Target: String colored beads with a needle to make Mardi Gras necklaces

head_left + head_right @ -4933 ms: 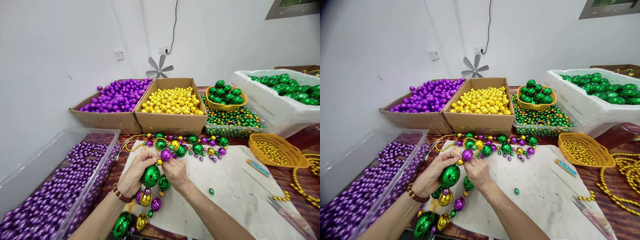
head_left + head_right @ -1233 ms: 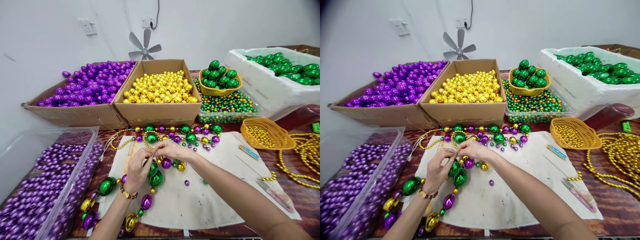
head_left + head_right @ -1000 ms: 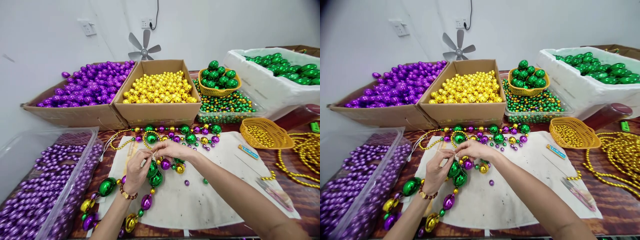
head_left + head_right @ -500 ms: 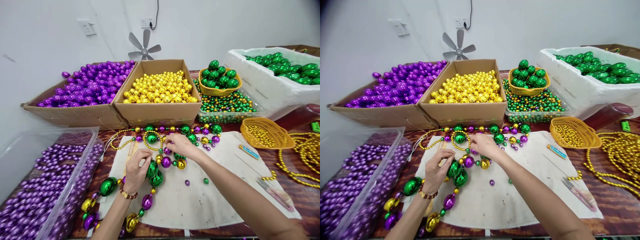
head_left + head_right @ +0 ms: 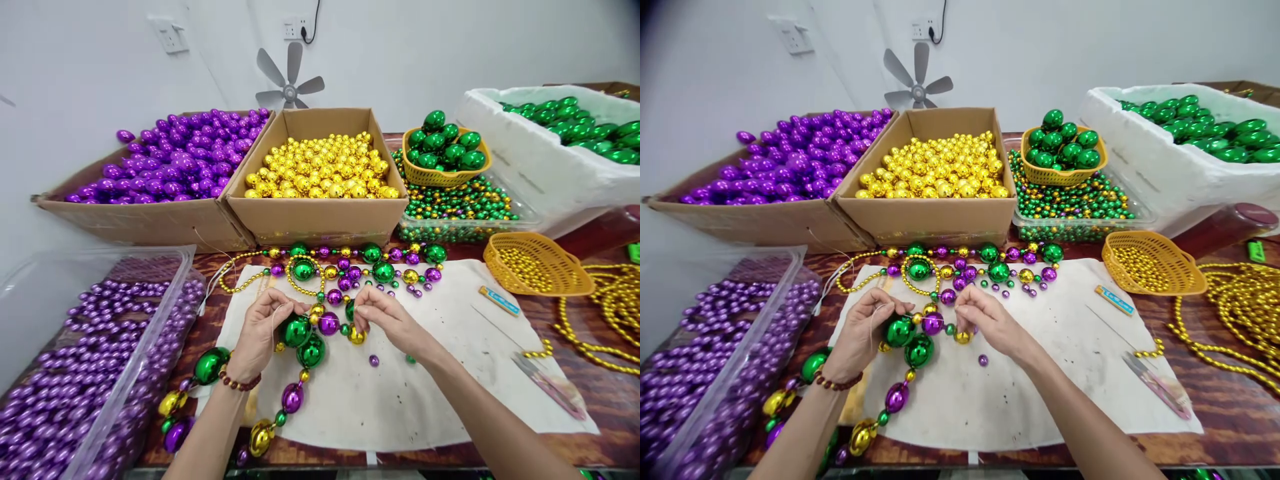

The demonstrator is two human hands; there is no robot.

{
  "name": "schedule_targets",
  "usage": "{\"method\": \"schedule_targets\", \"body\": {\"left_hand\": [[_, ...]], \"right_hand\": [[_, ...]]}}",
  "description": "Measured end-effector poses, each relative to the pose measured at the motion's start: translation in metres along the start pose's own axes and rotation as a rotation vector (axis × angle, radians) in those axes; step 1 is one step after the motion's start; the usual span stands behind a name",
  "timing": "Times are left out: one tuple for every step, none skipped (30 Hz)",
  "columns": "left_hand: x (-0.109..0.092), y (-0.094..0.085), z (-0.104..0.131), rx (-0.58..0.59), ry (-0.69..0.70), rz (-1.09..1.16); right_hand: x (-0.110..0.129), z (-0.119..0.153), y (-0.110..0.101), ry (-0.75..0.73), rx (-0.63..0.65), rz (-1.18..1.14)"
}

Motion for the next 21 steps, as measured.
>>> {"method": "schedule_targets", "body": {"left_hand": [[-0.003, 0.001, -0.001, 0.028, 0.012, -0.024], [-0.006, 0.002, -0.002, 0.067, 0.026, -0.061], [-0.008, 0.004, -0.004, 0.112, 0.038, -0.1], [-0.01, 0.005, -0.005, 0.157, 0.045, -0.138], [-0.012, 0.007, -0.006, 0.194, 0.044, -0.17], [-0.013, 0.008, -0.008, 0.219, 0.03, -0.192], [-0.014, 0.008, -0.009, 0.233, 0.006, -0.205], [-0.014, 0.008, -0.01, 0.239, -0.022, -0.213], [-0.015, 0.007, -0.011, 0.241, -0.054, -0.219], [-0.016, 0.006, -0.012, 0.246, -0.088, -0.224], [-0.017, 0.006, -0.014, 0.252, -0.127, -0.229], [-0.017, 0.005, -0.016, 0.257, -0.174, -0.233], [-0.018, 0.003, -0.019, 0.261, -0.227, -0.233], [-0.018, 0.002, -0.021, 0.266, -0.283, -0.225], [-0.017, 0.002, -0.025, 0.275, -0.339, -0.21], [-0.017, 0.001, -0.028, 0.287, -0.388, -0.192], [-0.016, 0.0, -0.031, 0.302, -0.426, -0.179], [-0.015, -0.001, -0.033, 0.322, -0.452, -0.173], [-0.014, -0.001, -0.035, 0.344, -0.471, -0.175], [-0.014, -0.001, -0.037, 0.365, -0.485, -0.183], [-0.014, -0.001, -0.038, 0.384, -0.492, -0.192]], "right_hand": [[-0.001, 0.001, -0.001, -0.002, 0.012, 0.082], [-0.002, 0.002, -0.001, -0.002, 0.026, 0.147], [-0.003, 0.002, -0.002, -0.002, 0.037, 0.207], [-0.004, 0.001, -0.002, -0.003, 0.042, 0.246], [-0.005, 0.001, -0.003, 0.0, 0.044, 0.258], [-0.005, -0.001, -0.004, 0.001, 0.047, 0.271], [-0.005, -0.002, -0.006, 0.002, 0.051, 0.28], [-0.004, -0.004, -0.008, 0.004, 0.055, 0.282], [-0.004, -0.005, -0.01, 0.008, 0.059, 0.276], [-0.003, -0.007, -0.012, 0.015, 0.063, 0.263], [-0.001, -0.008, -0.014, 0.027, 0.067, 0.24], [0.0, -0.01, -0.015, 0.042, 0.073, 0.207], [0.002, -0.011, -0.016, 0.06, 0.084, 0.164], [0.004, -0.013, -0.016, 0.08, 0.099, 0.115], [0.006, -0.015, -0.016, 0.097, 0.116, 0.065], [0.007, -0.017, -0.015, 0.109, 0.128, 0.016], [0.009, -0.019, -0.014, 0.114, 0.131, -0.026], [0.01, -0.022, -0.013, 0.111, 0.117, -0.061], [0.01, -0.026, -0.013, 0.103, 0.088, -0.087], [0.01, -0.03, -0.012, 0.092, 0.048, -0.104], [0.01, -0.036, -0.012, 0.083, 0.005, -0.113]]}}
Point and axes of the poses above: each hand's wrist, its own z-axis away from the middle knuckle, its own y-axis out of the palm, x = y × z, the point moved 1 cm from there along -z, towards the middle knuckle, and after that the axes turned 4 degrees about -y, right-handed, at the moved point
